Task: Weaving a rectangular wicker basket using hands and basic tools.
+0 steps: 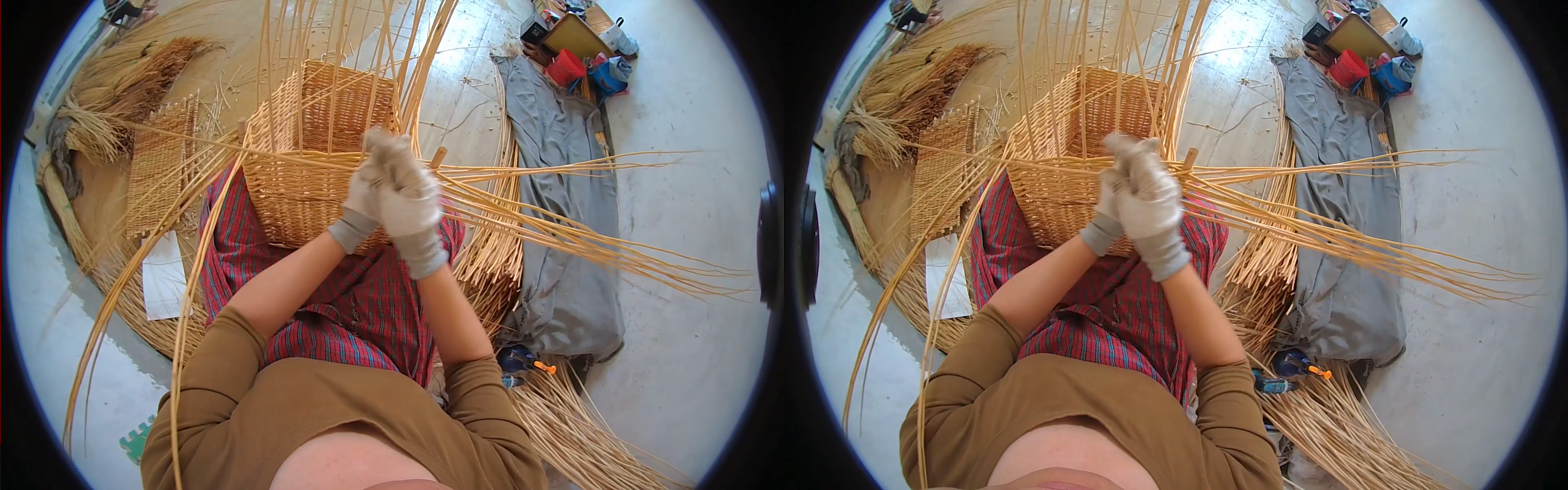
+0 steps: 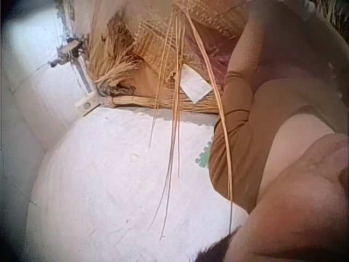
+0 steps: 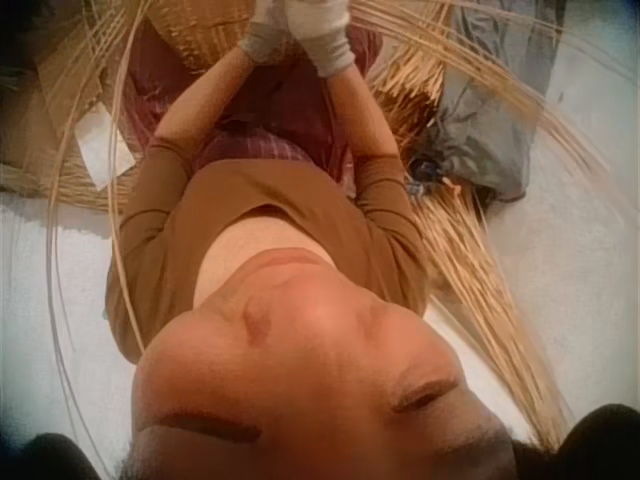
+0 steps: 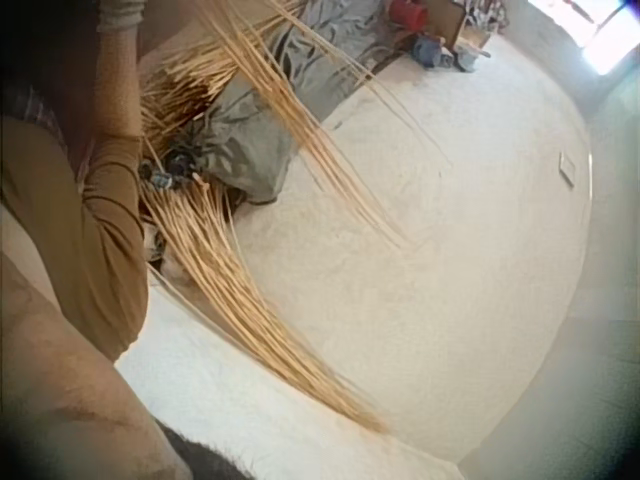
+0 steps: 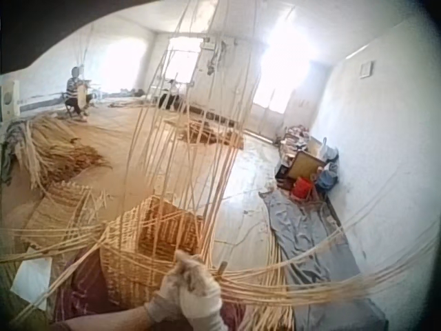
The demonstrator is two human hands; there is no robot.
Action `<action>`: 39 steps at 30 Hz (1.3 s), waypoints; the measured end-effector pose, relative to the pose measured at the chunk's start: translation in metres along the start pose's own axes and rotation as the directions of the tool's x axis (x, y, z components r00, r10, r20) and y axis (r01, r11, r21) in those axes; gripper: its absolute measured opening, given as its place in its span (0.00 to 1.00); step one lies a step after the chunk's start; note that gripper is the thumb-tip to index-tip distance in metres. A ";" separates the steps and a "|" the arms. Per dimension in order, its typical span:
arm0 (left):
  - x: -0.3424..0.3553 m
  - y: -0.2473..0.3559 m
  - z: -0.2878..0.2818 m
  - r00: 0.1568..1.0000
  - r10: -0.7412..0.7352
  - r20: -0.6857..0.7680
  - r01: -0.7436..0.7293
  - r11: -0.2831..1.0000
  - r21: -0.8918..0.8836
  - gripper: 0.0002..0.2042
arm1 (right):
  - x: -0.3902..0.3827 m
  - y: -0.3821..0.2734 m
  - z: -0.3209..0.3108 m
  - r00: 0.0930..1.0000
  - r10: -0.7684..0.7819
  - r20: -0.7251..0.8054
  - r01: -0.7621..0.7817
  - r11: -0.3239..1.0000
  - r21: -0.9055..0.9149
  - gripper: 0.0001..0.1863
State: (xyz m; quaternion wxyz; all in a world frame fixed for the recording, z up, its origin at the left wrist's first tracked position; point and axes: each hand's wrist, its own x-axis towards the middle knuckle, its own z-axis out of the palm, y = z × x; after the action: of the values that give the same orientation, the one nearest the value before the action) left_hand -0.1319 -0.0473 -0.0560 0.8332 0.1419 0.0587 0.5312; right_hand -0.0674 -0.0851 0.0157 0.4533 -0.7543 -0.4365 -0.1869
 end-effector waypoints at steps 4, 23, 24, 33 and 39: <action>0.006 0.061 0.019 0.987 -0.104 -0.121 0.160 0.672 0.724 0.20 | 0.063 0.049 -0.061 0.823 0.232 0.518 -0.068 0.946 -0.316 0.43; 0.076 0.035 0.124 0.847 -0.163 0.505 -0.526 -0.129 0.841 0.18 | 0.046 0.053 -0.047 0.857 0.142 0.495 -0.075 0.985 -0.154 0.21; 0.081 0.009 0.139 0.790 0.007 0.614 -0.603 -0.181 0.777 0.19 | 0.037 0.056 -0.034 0.854 0.110 0.508 -0.049 0.990 -0.132 0.21; -0.045 0.094 -0.003 0.968 0.091 0.235 -0.252 0.342 0.905 0.13 | 0.046 0.046 -0.024 0.878 0.178 0.443 0.076 0.864 -0.498 0.20; -0.059 0.221 -0.071 0.801 0.566 0.196 -0.579 0.647 0.496 0.20 | 0.019 0.010 -0.010 0.937 -0.269 -0.224 0.230 0.955 -0.187 0.21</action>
State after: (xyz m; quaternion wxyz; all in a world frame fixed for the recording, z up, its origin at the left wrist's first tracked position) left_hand -0.3665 -0.0009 -0.0605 0.5497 0.3844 0.1463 0.7271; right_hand -0.0477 -0.0864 0.0284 0.4154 -0.6970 -0.4531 -0.3692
